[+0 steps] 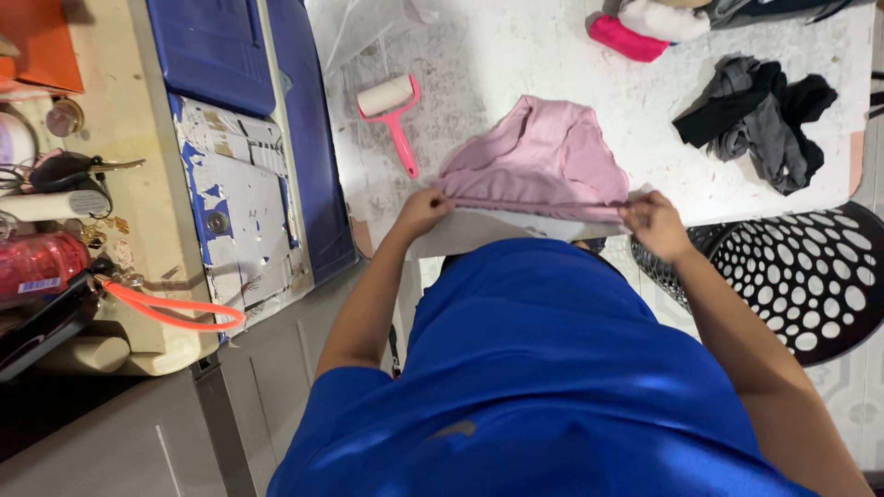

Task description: The person folds several pieces of clothing on a table, including underwear and socks, then places them into a drawer and a wardrobe. The person also moves a laundry basket and a chair during the process.

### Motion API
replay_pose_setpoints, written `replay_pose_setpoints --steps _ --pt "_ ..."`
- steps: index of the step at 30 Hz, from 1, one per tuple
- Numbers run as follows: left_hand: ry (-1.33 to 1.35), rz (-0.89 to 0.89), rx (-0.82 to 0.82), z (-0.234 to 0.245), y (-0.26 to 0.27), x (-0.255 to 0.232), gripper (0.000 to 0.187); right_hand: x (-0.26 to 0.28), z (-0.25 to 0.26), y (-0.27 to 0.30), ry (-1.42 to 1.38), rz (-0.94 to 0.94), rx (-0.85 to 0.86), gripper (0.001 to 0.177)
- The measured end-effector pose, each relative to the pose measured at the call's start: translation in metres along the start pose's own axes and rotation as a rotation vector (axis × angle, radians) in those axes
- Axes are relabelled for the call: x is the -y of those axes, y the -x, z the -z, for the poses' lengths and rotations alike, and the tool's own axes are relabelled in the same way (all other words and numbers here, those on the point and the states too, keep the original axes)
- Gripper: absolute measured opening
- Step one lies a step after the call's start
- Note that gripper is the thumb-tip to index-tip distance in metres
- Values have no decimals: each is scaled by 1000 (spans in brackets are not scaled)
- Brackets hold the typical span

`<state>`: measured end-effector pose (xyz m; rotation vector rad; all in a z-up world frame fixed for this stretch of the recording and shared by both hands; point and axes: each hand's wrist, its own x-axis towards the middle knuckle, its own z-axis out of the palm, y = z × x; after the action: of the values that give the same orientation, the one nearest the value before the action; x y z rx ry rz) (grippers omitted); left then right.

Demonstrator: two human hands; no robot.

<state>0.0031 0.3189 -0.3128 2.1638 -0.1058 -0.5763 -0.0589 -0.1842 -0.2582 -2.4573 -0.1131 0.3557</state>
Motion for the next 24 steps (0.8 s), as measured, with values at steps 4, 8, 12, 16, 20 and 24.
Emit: replay_pose_setpoints --steps 4,8,12,16,20,24 --pt "-18 56 -134 -8 -18 -15 30 -1 -9 -22 -5 -275 -14 32" --pt "-193 179 -274 -18 -26 -53 39 14 -27 -29 111 -245 -248 34" --pt "-608 -354 -367 -18 -13 -71 22 31 -40 -14 267 113 -305 28" --pt "-662 -741 -189 -17 9 -75 27 57 -48 3 405 434 -226 40" --pt "-689 -851 -216 -13 8 -75 31 75 -53 3 410 381 -299 48" --pt "-641 -745 -154 -11 -18 -78 27 69 -55 -13 450 265 -270 31"
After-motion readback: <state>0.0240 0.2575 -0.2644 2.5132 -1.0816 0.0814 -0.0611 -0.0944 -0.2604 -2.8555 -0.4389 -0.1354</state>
